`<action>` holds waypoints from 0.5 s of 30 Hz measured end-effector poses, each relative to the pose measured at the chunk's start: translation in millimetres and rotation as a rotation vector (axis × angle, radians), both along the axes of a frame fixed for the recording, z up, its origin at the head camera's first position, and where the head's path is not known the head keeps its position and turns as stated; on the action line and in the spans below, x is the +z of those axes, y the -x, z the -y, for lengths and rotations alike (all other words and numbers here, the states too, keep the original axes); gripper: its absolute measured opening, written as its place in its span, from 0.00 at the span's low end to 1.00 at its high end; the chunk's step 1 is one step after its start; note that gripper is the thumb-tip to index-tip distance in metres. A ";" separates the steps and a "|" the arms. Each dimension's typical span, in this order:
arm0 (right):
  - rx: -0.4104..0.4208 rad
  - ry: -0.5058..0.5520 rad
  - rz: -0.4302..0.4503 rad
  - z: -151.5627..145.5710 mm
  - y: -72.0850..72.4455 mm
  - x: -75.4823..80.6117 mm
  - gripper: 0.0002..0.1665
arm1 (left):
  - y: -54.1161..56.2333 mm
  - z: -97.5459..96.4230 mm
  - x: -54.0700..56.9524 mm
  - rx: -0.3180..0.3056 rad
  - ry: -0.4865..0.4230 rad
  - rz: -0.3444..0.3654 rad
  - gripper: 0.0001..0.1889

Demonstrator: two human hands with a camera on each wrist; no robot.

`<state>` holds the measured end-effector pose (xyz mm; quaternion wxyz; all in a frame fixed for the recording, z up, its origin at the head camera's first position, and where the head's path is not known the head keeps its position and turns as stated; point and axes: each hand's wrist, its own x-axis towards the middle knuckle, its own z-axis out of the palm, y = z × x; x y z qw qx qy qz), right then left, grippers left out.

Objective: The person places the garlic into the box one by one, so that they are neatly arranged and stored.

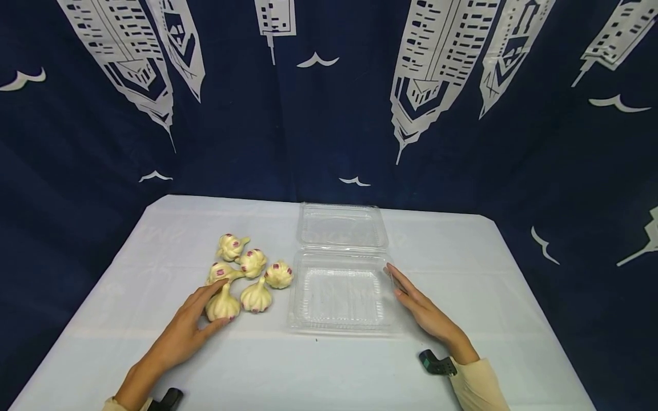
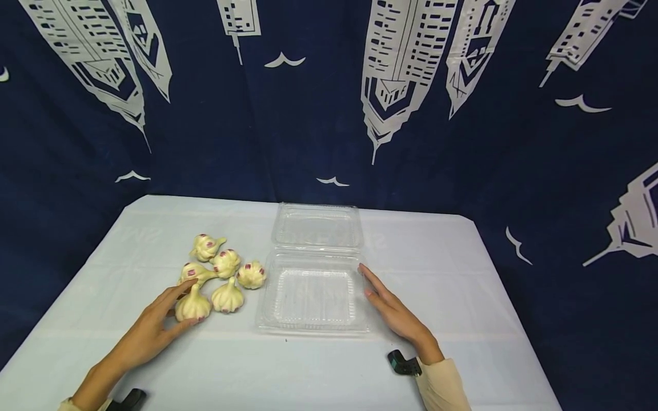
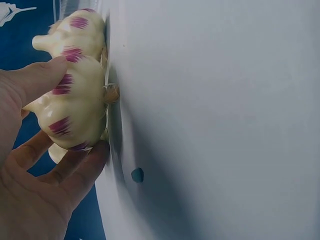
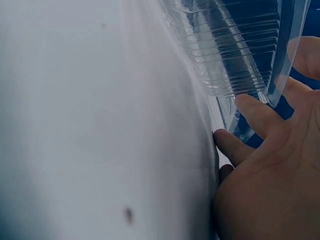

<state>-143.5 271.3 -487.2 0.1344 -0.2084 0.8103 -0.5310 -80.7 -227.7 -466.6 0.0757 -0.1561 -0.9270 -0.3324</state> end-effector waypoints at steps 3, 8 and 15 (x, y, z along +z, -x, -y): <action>0.010 0.013 0.001 -0.2 0.2 -0.7 0.34 | 1.0 0.8 0.3 0.006 0.000 -0.014 0.42; 0.009 0.043 0.016 0.3 -0.2 -1.0 0.36 | 2.3 2.0 5.6 0.020 0.018 -0.031 0.43; 0.003 0.044 0.024 0.5 0.8 -0.3 0.37 | 8.1 -4.1 23.7 -0.024 -0.047 -0.069 0.46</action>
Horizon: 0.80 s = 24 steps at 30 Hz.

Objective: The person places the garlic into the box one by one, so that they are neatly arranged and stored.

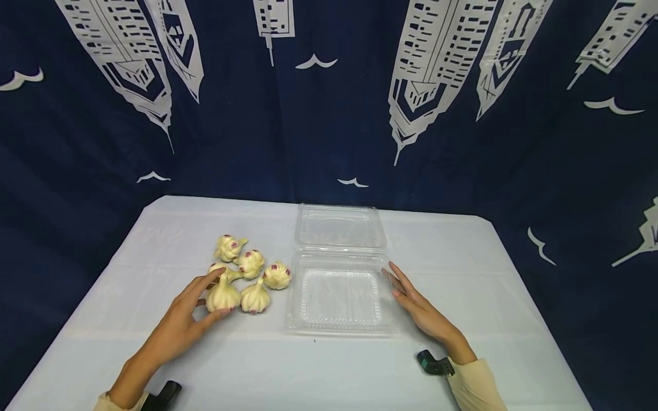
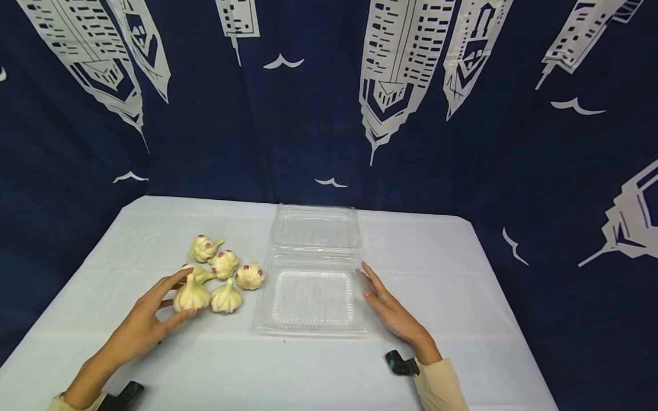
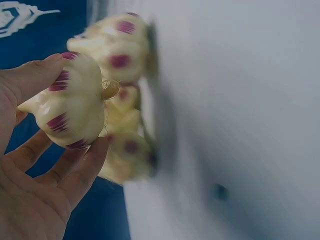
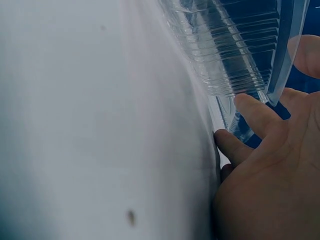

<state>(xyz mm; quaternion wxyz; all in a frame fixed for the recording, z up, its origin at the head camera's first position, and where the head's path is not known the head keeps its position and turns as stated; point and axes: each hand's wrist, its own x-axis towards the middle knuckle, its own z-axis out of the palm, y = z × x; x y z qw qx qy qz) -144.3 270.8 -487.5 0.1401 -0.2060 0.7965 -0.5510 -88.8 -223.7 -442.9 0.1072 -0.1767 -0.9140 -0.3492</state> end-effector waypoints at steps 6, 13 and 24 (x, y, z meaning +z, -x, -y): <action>-0.009 -0.011 0.008 1.2 1.5 3.3 0.36 | 8.2 -10.7 16.6 -0.053 -0.022 -0.036 0.48; -0.016 -0.044 0.010 2.0 0.5 2.6 0.36 | 17.7 -23.7 28.0 -0.091 -0.029 -0.002 0.47; -0.014 -0.050 0.017 -0.1 -2.0 1.8 0.36 | 34.3 -46.9 44.0 -0.193 -0.024 0.017 0.43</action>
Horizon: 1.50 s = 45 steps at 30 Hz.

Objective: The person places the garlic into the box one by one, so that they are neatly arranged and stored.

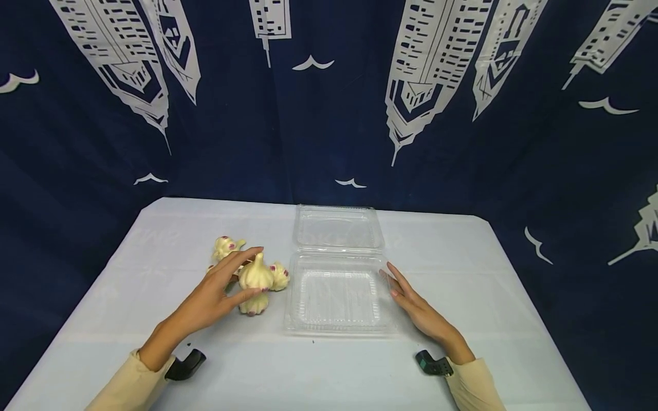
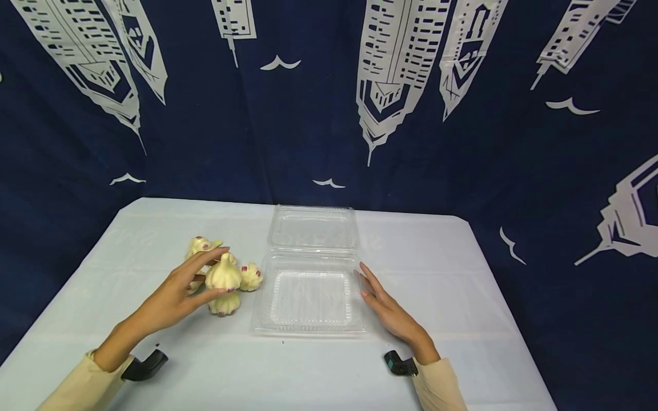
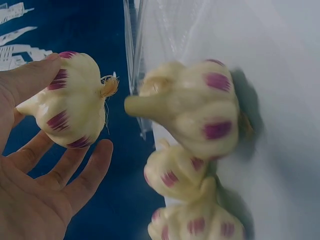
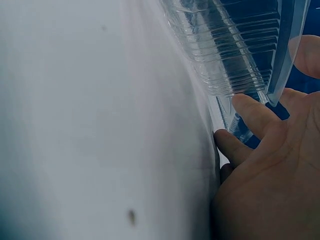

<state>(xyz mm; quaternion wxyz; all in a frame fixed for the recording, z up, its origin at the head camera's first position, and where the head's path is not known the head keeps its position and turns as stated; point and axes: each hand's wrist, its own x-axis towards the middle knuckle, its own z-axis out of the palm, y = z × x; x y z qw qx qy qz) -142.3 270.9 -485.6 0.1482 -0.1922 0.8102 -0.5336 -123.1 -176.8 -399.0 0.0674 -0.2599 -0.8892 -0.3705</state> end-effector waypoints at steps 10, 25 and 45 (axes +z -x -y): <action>0.005 0.017 0.010 4.8 0.7 -2.2 0.36 | 18.8 -16.9 11.2 -0.092 0.013 0.025 0.41; 0.004 0.020 0.004 1.3 0.3 -2.1 0.36 | 51.9 -68.9 16.8 -0.203 0.031 -0.049 0.38; 0.022 0.059 0.029 -0.9 1.2 -2.1 0.36 | 75.7 -152.4 6.1 -0.266 0.126 0.055 0.38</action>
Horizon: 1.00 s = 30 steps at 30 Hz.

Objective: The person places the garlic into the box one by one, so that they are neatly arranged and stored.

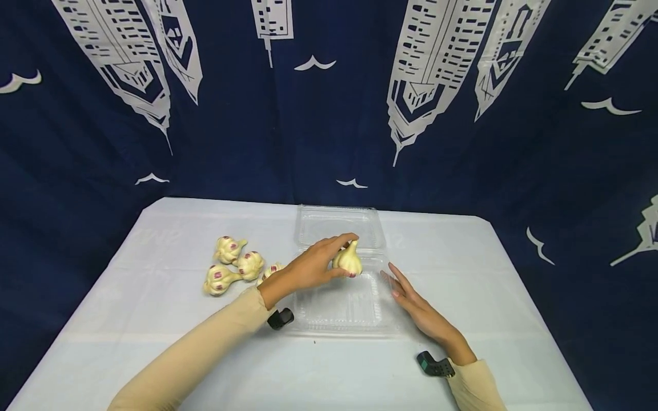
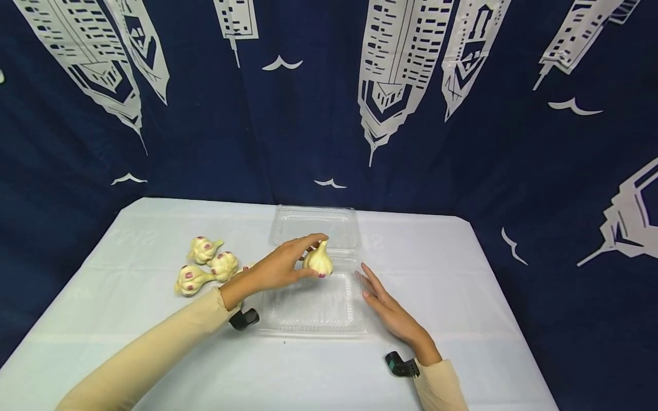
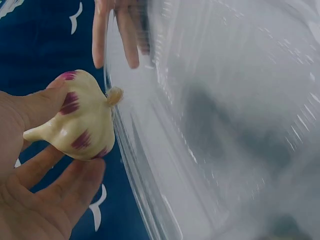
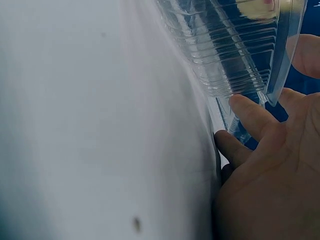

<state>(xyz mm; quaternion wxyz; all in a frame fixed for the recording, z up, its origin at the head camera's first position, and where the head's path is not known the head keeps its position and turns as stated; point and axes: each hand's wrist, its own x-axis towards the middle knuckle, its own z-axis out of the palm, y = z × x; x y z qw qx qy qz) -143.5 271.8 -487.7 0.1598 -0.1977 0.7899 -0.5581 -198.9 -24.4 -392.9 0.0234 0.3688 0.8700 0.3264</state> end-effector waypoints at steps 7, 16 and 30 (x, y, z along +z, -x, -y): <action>-0.003 -0.012 -0.016 0.5 -1.9 -0.7 0.36 | 1.6 -21.8 -7.1 -0.019 0.015 -0.023 0.38; -0.002 0.003 -0.011 0.8 -0.8 -0.9 0.36 | 1.1 -34.6 -14.7 0.011 0.050 -0.046 0.37; -0.016 0.003 0.005 1.0 -1.3 -1.0 0.36 | -8.1 -60.1 -19.6 0.110 0.188 -0.034 0.38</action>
